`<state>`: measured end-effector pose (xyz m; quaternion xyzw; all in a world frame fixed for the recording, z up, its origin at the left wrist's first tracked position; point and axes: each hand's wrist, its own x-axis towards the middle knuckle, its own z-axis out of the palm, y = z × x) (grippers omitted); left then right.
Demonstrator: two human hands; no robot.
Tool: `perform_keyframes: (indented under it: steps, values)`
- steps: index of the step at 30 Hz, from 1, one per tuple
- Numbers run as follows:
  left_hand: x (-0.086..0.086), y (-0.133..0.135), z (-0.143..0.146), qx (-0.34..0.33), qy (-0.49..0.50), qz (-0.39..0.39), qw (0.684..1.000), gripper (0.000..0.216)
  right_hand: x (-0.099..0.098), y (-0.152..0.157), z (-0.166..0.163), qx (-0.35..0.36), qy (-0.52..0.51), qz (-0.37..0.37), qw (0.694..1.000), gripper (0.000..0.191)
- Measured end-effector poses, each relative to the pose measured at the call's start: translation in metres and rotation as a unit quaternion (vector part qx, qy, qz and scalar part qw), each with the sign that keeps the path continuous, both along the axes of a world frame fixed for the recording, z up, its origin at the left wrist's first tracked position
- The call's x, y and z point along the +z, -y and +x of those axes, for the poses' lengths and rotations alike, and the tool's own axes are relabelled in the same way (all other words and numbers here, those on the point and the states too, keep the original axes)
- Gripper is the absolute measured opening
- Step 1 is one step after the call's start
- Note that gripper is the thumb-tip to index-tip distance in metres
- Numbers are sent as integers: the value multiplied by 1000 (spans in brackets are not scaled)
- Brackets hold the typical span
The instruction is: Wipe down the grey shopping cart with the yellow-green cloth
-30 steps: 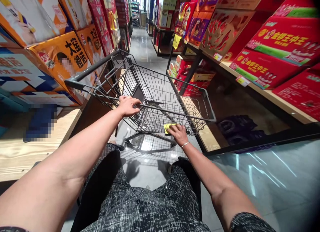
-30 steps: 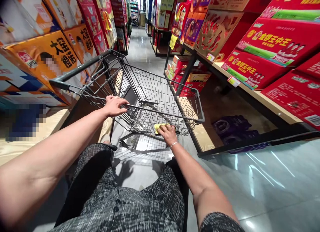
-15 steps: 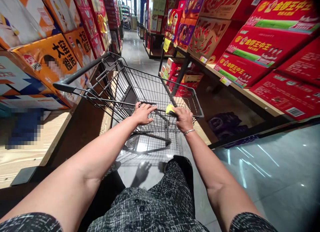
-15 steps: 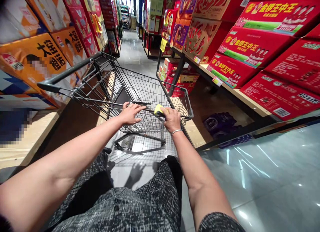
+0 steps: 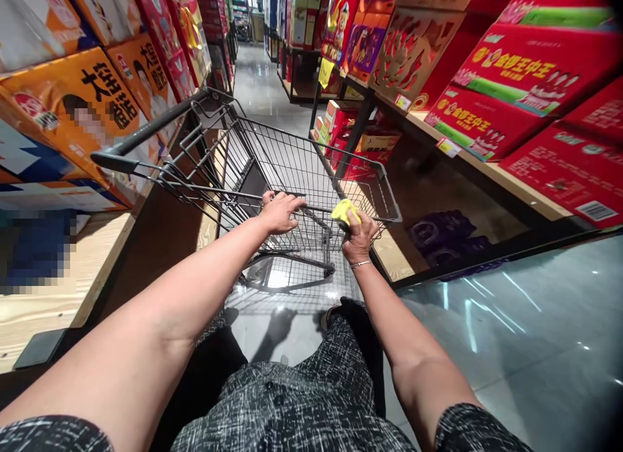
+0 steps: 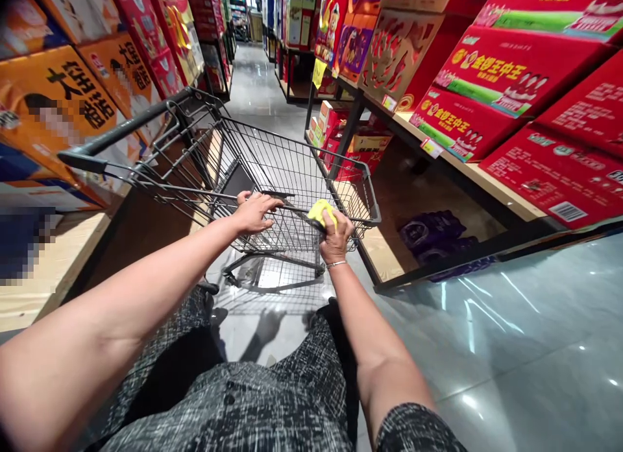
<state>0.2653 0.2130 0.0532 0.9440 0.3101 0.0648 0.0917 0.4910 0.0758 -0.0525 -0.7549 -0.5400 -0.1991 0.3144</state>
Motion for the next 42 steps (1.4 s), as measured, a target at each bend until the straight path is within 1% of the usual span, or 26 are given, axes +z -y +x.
perform_keyframes:
  steps: [1,3,6,10,12,14,16,18,19,21,24,25,26,27,28,29,31,33,34,36,37,39,40,42]
  values:
    - [0,-2,0,1,7,2,1000,50,-5,-3,-5,26,20,-17,999,62]
    - [-2,-7,-1,5,24,6,1000,48,-16,-4,-6,54,59,-64,995,56]
    - [-5,-12,-1,9,47,7,999,44,-44,0,2,69,91,-164,980,49]
    - [-8,-16,1,14,72,12,997,41,-95,6,13,93,87,-327,936,44]
    - [-8,-18,2,21,78,16,997,39,-114,5,15,97,77,-378,917,41]
    - [-7,-21,3,25,77,13,997,38,-125,3,18,92,69,-403,908,40]
    - [-7,-25,3,27,75,7,997,36,-124,0,23,107,77,-406,904,38]
    - [-7,-29,4,28,76,4,997,35,-113,0,31,138,105,-382,908,35]
    - [-7,-30,4,28,77,3,997,34,-105,2,36,149,123,-354,915,35]
    - [-7,-33,5,31,81,3,996,34,-83,5,50,149,158,-262,940,36]
    - [-7,-34,6,37,87,5,995,32,-49,11,71,87,182,-91,975,36]
    - [-7,-33,6,38,89,6,995,31,-42,12,77,61,180,-48,981,36]
    - [-7,-33,7,39,89,7,995,30,-38,13,81,38,175,-20,984,37]
    - [-6,-32,7,40,89,8,995,30,-38,15,83,23,168,-11,986,37]
    - [-6,-32,6,40,88,9,995,30,-42,17,83,17,159,-22,987,37]
    - [-5,-31,6,41,86,9,995,30,-51,20,82,18,147,-52,988,36]
    - [-5,-31,6,40,81,9,996,30,-76,30,78,28,114,-150,982,35]
    - [-5,-31,5,39,77,7,996,30,-104,43,73,27,69,-248,966,34]
    - [-6,-32,5,38,76,7,996,30,-116,49,73,20,47,-282,958,35]
    - [-6,-33,6,37,76,6,996,30,-130,59,75,2,17,-310,951,39]
    - [-6,-33,6,37,76,5,996,30,-131,60,78,-6,9,-308,951,42]
    - [-7,-33,6,40,78,4,996,30,-121,58,85,-11,6,-286,958,48]
    - [-7,-33,6,41,79,4,996,30,-110,55,89,-10,7,-268,963,49]
    - [-6,-33,7,43,79,2,996,30,-82,49,97,-10,12,-222,975,48]
